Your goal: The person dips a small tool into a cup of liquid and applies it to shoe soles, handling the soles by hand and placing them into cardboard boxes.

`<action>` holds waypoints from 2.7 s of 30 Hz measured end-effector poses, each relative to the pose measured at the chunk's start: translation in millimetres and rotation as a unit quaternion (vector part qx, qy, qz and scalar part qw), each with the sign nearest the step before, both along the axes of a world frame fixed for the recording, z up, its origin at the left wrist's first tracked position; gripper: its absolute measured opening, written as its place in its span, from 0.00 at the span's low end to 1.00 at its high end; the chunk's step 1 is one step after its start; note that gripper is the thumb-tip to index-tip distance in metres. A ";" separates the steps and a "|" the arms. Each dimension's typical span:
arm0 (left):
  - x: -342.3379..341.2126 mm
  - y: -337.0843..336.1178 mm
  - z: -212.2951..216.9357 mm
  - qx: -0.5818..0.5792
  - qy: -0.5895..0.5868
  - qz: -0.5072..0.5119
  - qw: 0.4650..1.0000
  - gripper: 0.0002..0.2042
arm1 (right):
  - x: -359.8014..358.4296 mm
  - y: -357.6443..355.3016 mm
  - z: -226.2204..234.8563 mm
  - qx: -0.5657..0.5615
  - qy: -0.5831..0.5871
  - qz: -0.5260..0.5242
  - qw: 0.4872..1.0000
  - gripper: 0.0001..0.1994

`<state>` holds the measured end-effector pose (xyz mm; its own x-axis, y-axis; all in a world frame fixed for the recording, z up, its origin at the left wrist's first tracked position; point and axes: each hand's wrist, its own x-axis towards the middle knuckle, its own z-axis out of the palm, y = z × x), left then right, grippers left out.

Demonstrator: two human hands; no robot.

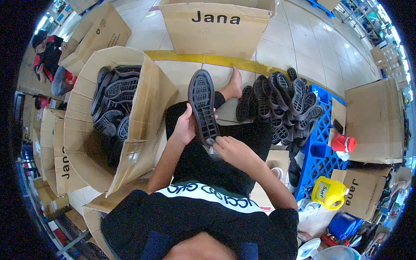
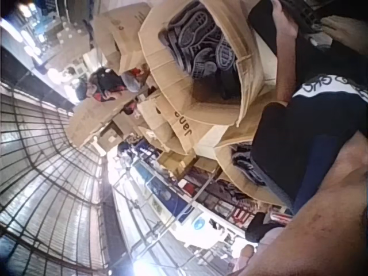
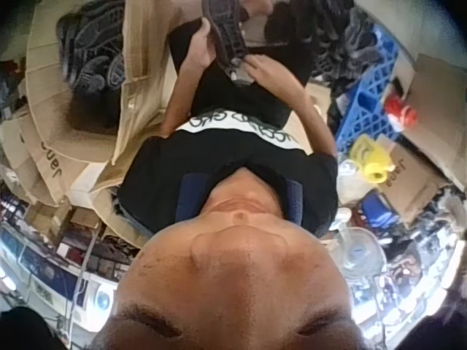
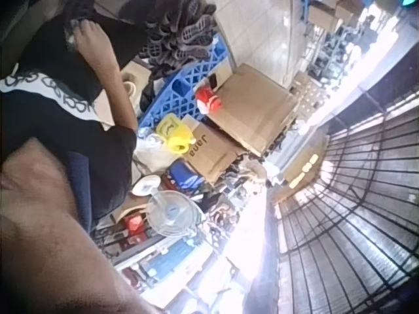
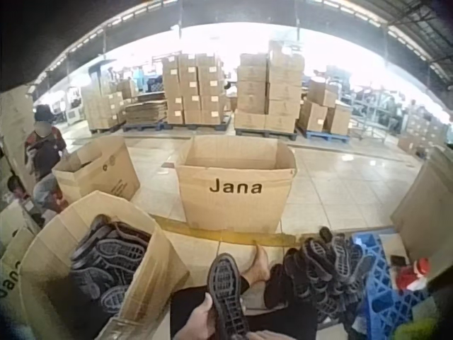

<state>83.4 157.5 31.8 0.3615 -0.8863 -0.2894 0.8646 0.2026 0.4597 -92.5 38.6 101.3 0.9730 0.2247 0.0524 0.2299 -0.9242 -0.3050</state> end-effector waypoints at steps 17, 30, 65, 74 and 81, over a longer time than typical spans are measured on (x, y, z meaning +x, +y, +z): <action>-11.7 -12.9 -5.5 0.001 0.002 -0.033 0.999 0.32 | -7.0 -15.5 -9.8 -0.007 -0.020 -0.061 0.998 0.09; -27.9 -47.6 -16.4 0.025 0.021 -0.108 0.994 0.33 | -36.7 -26.2 -42.4 0.082 -0.060 -0.132 0.986 0.12; -140.2 -346.5 -7.6 0.043 -0.269 -0.395 0.878 0.33 | -124.9 -47.6 -208.1 0.682 -0.337 -0.523 0.384 0.08; 36.5 -30.7 19.3 0.241 -0.562 -0.098 0.785 0.23 | -105.5 -46.7 -203.8 0.697 -0.309 -0.524 0.379 0.05; 185.1 181.2 114.1 0.377 -0.536 0.213 0.725 0.20 | -116.9 -45.7 -223.3 0.648 -0.281 -0.558 0.436 0.06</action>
